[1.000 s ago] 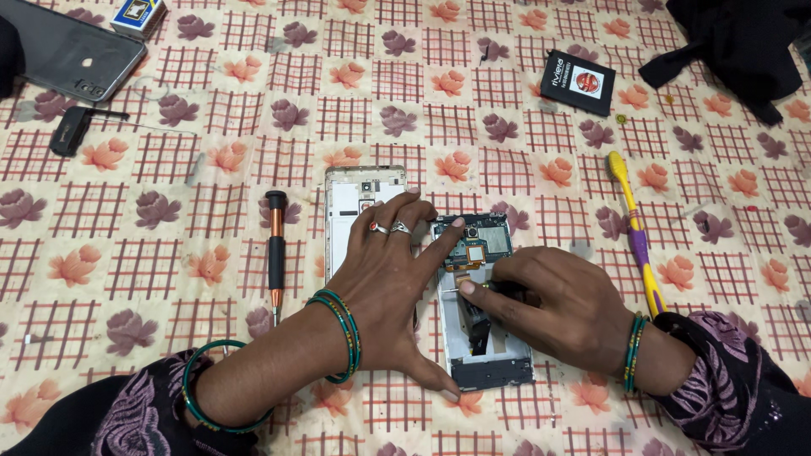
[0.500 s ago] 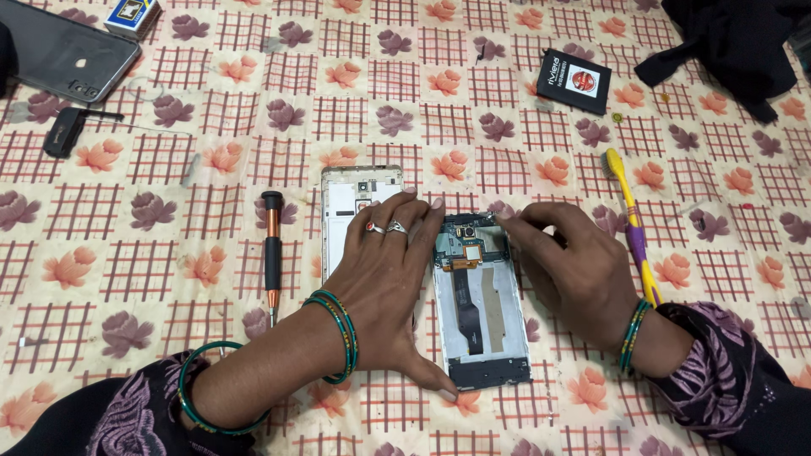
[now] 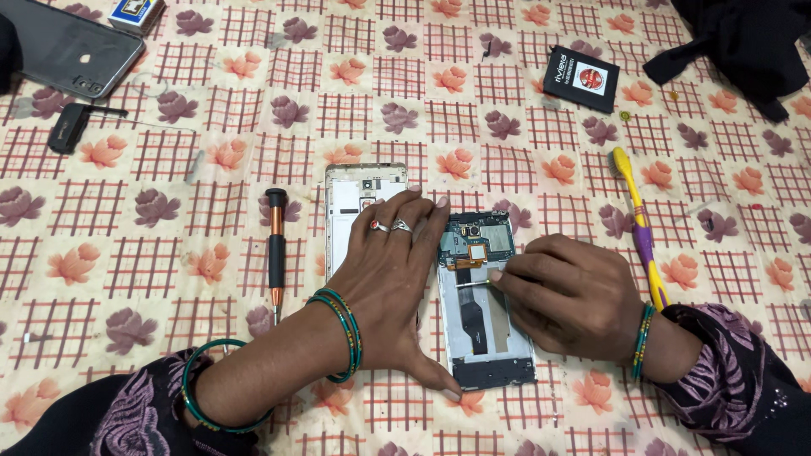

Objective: The person works on a disassembled smartphone lying on a patterned tablecloth. They pry at the phone's frame with a small screwdriver-like tool, manipulate a flex cable and connector inside the phone body with their fingers, and use a screwdriver on the phone's edge, steadying the device with their other hand.

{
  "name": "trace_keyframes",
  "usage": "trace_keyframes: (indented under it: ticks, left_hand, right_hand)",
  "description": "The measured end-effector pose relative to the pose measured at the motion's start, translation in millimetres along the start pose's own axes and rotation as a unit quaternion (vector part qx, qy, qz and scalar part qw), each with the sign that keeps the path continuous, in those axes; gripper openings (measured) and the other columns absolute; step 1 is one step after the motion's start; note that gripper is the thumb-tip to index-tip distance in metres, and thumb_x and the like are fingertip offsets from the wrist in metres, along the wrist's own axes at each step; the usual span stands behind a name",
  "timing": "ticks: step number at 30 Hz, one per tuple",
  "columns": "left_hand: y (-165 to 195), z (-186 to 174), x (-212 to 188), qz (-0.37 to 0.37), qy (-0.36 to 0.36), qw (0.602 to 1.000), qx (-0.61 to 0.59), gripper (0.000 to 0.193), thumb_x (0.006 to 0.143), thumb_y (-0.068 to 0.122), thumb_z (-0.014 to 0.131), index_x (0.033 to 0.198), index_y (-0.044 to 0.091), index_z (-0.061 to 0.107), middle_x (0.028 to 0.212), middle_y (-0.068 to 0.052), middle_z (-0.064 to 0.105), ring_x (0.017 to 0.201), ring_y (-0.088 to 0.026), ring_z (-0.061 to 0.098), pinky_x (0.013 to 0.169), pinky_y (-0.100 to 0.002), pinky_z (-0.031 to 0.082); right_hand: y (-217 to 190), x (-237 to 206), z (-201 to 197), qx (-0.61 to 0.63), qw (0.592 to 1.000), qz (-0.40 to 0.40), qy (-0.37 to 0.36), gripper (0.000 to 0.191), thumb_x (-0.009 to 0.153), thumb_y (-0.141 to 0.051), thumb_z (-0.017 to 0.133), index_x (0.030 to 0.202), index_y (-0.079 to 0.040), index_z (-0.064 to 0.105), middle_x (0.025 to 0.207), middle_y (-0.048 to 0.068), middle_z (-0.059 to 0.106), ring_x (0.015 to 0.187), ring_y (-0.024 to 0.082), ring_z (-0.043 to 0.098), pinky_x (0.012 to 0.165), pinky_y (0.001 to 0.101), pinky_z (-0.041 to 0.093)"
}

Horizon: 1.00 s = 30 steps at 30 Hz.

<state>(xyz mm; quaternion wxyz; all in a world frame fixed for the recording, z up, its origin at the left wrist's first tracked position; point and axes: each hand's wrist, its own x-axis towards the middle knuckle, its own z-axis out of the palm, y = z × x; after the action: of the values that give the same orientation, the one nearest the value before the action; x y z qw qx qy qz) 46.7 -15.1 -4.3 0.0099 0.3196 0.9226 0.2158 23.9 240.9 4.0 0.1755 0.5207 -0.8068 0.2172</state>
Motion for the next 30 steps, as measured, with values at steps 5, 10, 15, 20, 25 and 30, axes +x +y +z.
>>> trace_keyframes:
  ticks: [5,10,15,20,25,30]
  left_hand:
    - [-0.9,0.9,-1.0,0.002,0.010,1.000,0.005,0.166,0.027,0.086,0.085,0.142,-0.020,0.029,0.138,-0.036,0.037,0.137,-0.049,0.027,0.113,-0.063,0.016]
    - [-0.7,1.4,-0.7,0.003,0.013,1.000,0.002,0.166,0.027,0.087,0.085,0.142,-0.020,0.028,0.139,-0.035,0.036,0.138,-0.049,0.026,0.113,-0.063,0.016]
    - [-0.5,1.7,-2.7,0.002,0.009,1.000,0.006,0.165,0.028,0.087,0.085,0.142,-0.019,0.029,0.139,-0.035,0.036,0.138,-0.049,0.026,0.113,-0.063,0.016]
    - [-1.5,1.6,-3.0,0.006,0.009,1.000,-0.004,0.163,0.029,0.083,0.086,0.143,-0.018,0.029,0.139,-0.035,0.037,0.139,-0.049,0.028,0.114,-0.062,0.017]
    - [-1.6,1.7,-2.1,0.002,0.003,1.000,-0.001,0.163,0.028,0.083,0.087,0.143,-0.017,0.028,0.139,-0.035,0.038,0.138,-0.050,0.027,0.112,-0.064,0.017]
    - [-1.7,1.7,-1.5,0.003,0.009,1.000,0.000,0.163,0.027,0.083,0.087,0.143,-0.016,0.028,0.140,-0.035,0.037,0.138,-0.050,0.028,0.112,-0.064,0.017]
  right_hand:
    - [0.4,0.2,2.8,-0.020,1.000,0.019,-0.002,0.030,0.070,-0.006,0.084,0.098,-0.004,0.075,0.093,0.007,0.071,0.080,0.025,0.069,0.059,0.0346,0.055]
    - [3.5,-1.6,4.0,-0.023,0.999,0.034,0.002,0.030,0.070,-0.007,0.084,0.098,-0.003,0.075,0.092,0.008,0.071,0.079,0.025,0.068,0.059,0.0350,0.055]
    - [2.7,-3.8,6.2,-0.025,0.999,0.043,0.012,0.031,0.070,-0.006,0.084,0.100,-0.003,0.075,0.092,0.009,0.070,0.081,0.026,0.068,0.061,0.0352,0.055]
    - [2.4,-4.6,7.9,-0.029,0.998,0.048,0.016,0.032,0.069,-0.005,0.084,0.100,-0.003,0.075,0.092,0.009,0.071,0.082,0.025,0.069,0.062,0.0348,0.056]
    - [1.8,-3.3,7.8,-0.037,0.998,0.043,0.013,0.033,0.069,-0.005,0.084,0.101,-0.003,0.075,0.093,0.009,0.070,0.082,0.026,0.069,0.063,0.0353,0.056]
    - [0.2,-2.4,6.7,-0.049,0.998,0.037,0.003,0.035,0.071,-0.006,0.084,0.104,-0.002,0.074,0.095,0.009,0.069,0.083,0.026,0.068,0.063,0.0357,0.056]
